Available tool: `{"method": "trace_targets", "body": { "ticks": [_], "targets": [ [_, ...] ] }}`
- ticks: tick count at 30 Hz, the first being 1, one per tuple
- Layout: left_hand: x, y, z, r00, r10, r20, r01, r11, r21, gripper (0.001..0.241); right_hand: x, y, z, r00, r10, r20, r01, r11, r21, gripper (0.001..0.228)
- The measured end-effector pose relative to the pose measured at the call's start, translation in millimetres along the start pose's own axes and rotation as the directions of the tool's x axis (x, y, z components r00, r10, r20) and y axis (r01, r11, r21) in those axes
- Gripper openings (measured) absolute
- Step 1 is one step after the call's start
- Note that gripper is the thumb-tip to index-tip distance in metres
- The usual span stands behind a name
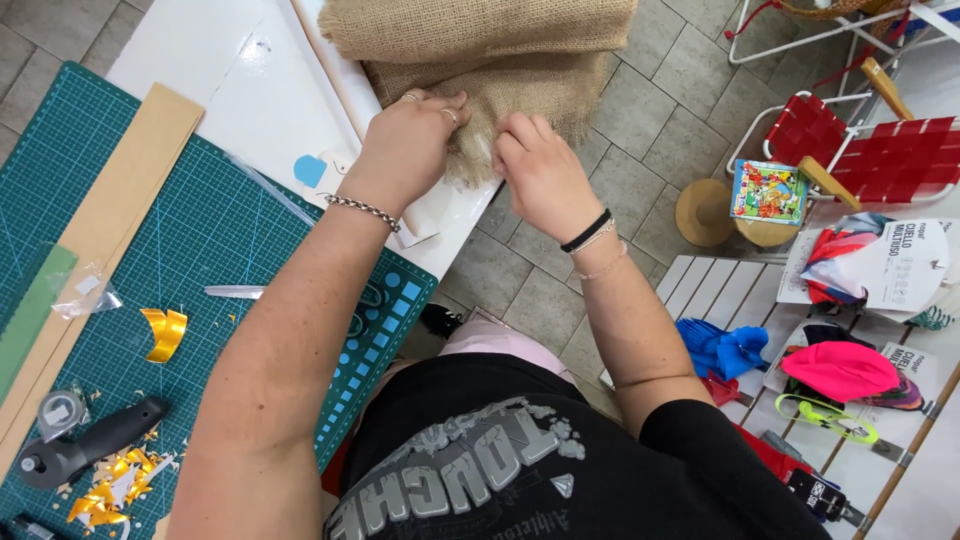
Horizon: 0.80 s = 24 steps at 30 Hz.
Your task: The person assembles craft tags by threading twine through pre-cut holes in cardboard shapes. They repeatedly pull twine from a burlap sack, thread it through the tags, and place the finished items on a cutting mat.
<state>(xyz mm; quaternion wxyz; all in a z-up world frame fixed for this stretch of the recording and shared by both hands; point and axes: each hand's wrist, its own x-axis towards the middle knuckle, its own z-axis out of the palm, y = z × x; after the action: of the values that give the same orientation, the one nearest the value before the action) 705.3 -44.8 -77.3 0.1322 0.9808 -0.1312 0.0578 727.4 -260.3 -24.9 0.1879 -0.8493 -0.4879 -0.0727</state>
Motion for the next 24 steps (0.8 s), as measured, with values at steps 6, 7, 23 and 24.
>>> {"method": "trace_targets", "body": {
  "ticks": [6,7,23,24],
  "targets": [
    [0,4,-2,0.997,-0.048,0.057,0.048,0.999,0.014,0.051,-9,8,-4,0.992,-0.035,0.125,-0.024,0.896,0.443,0.021],
    [0,3,1,1.000,-0.021,0.021,0.020,0.999,0.034,0.049,-12,8,-4,0.991,0.026,0.133,-0.073,0.931,0.359,0.014],
    [0,20,1,0.991,0.056,-0.120,-0.036,0.986,0.162,0.040,-75,-32,-5,0.986,0.141,-0.086,-0.130,0.984,0.126,0.036],
    [-1,20,2,0.991,0.061,-0.119,-0.041,0.986,0.162,0.040,-76,-35,-14,0.985,0.145,-0.088,-0.134,0.983,0.124,0.036]
  ]
}}
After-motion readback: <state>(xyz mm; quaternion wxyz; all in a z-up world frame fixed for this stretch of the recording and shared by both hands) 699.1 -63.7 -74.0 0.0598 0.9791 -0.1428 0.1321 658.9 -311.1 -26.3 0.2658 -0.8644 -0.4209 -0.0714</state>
